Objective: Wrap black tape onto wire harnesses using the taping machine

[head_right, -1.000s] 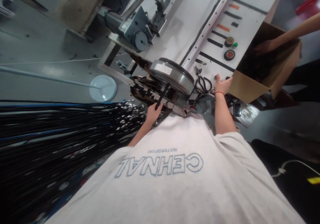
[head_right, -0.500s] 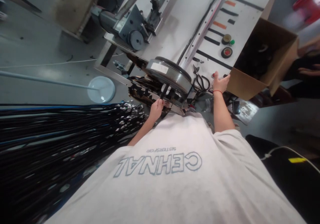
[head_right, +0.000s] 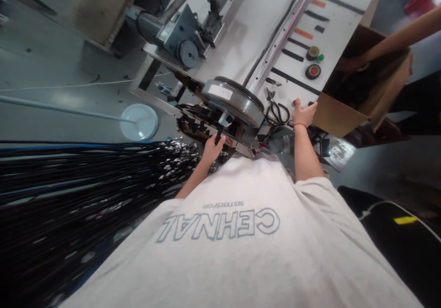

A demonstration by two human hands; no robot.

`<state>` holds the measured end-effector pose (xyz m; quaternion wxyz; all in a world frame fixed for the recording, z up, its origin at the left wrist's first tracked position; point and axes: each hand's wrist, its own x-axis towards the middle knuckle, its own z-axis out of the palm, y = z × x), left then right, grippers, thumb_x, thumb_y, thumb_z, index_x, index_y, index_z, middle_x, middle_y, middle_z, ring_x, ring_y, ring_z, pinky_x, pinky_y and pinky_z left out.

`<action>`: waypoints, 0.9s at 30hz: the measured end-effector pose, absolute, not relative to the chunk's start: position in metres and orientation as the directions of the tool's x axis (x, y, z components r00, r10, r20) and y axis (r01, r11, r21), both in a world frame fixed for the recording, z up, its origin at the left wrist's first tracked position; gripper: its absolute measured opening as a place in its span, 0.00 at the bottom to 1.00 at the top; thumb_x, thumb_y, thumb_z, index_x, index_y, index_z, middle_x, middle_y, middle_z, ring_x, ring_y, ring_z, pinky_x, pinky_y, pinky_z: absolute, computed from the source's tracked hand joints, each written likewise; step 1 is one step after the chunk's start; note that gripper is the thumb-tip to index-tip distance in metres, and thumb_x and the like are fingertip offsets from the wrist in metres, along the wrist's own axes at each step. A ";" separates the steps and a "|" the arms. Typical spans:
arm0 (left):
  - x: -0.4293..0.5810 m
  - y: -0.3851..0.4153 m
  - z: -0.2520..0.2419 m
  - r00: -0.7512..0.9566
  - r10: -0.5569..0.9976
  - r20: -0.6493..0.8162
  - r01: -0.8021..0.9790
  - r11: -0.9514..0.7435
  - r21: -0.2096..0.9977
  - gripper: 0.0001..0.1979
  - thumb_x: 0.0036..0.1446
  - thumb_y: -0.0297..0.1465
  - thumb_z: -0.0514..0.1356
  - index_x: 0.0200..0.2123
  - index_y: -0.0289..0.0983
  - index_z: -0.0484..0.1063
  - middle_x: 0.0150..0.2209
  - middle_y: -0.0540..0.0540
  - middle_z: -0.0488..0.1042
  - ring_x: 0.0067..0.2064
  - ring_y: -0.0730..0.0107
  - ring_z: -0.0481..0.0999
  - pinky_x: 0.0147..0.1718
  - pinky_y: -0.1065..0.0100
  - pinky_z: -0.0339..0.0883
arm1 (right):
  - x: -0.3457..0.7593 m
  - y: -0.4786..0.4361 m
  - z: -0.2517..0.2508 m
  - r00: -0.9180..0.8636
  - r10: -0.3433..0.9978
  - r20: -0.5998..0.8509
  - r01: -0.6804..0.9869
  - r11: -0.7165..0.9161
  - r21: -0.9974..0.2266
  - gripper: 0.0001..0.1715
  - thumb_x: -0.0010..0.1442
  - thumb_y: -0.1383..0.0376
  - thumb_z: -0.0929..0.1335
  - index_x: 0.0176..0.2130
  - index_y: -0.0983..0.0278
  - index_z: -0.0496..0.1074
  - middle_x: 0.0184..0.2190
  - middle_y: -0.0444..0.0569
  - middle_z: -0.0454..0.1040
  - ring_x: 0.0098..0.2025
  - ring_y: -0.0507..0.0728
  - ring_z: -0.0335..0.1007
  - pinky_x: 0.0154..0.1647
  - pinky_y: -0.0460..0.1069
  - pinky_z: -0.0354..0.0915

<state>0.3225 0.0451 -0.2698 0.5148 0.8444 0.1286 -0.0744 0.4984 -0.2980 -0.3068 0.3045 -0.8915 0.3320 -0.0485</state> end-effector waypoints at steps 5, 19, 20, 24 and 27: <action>0.298 0.068 -0.295 0.842 -0.137 -0.521 0.371 -0.554 0.745 0.19 0.53 0.45 0.59 0.19 0.38 0.68 0.17 0.50 0.69 0.23 0.68 0.68 0.26 0.69 0.60 | 0.498 -0.295 -0.301 0.769 -0.620 -0.155 -0.582 -0.579 -0.571 0.55 0.59 0.39 0.62 0.67 0.74 0.48 0.64 0.74 0.55 0.67 0.71 0.53 0.63 0.67 0.54; 0.275 0.056 -0.271 0.924 0.292 -0.248 0.365 -0.479 0.798 0.19 0.59 0.46 0.55 0.25 0.38 0.63 0.18 0.54 0.59 0.22 0.74 0.58 0.24 0.71 0.51 | 0.500 -0.299 -0.311 0.774 -0.617 -0.143 -0.568 -0.577 -0.587 0.57 0.58 0.38 0.63 0.68 0.74 0.48 0.63 0.73 0.56 0.67 0.72 0.53 0.63 0.67 0.55; 0.278 0.055 -0.269 0.924 0.298 -0.238 0.361 -0.484 0.797 0.18 0.60 0.45 0.55 0.25 0.38 0.63 0.18 0.54 0.59 0.22 0.74 0.59 0.24 0.71 0.51 | 0.500 -0.300 -0.312 0.773 -0.617 -0.145 -0.570 -0.575 -0.588 0.57 0.58 0.38 0.63 0.68 0.74 0.47 0.64 0.73 0.55 0.67 0.72 0.52 0.63 0.67 0.55; 0.291 0.050 -0.262 0.932 0.297 -0.208 0.338 -0.501 0.797 0.17 0.59 0.44 0.57 0.25 0.38 0.65 0.19 0.53 0.62 0.24 0.73 0.61 0.25 0.71 0.53 | 0.501 -0.301 -0.314 0.772 -0.618 -0.145 -0.571 -0.576 -0.586 0.56 0.58 0.38 0.63 0.68 0.73 0.47 0.64 0.72 0.55 0.68 0.71 0.51 0.63 0.67 0.55; 0.300 0.044 -0.259 0.938 0.288 -0.194 0.321 -0.503 0.802 0.15 0.60 0.41 0.57 0.27 0.37 0.67 0.21 0.52 0.65 0.24 0.73 0.63 0.26 0.71 0.55 | 0.501 -0.301 -0.314 0.774 -0.617 -0.140 -0.569 -0.582 -0.581 0.55 0.59 0.39 0.63 0.68 0.72 0.47 0.64 0.72 0.55 0.68 0.71 0.52 0.64 0.67 0.54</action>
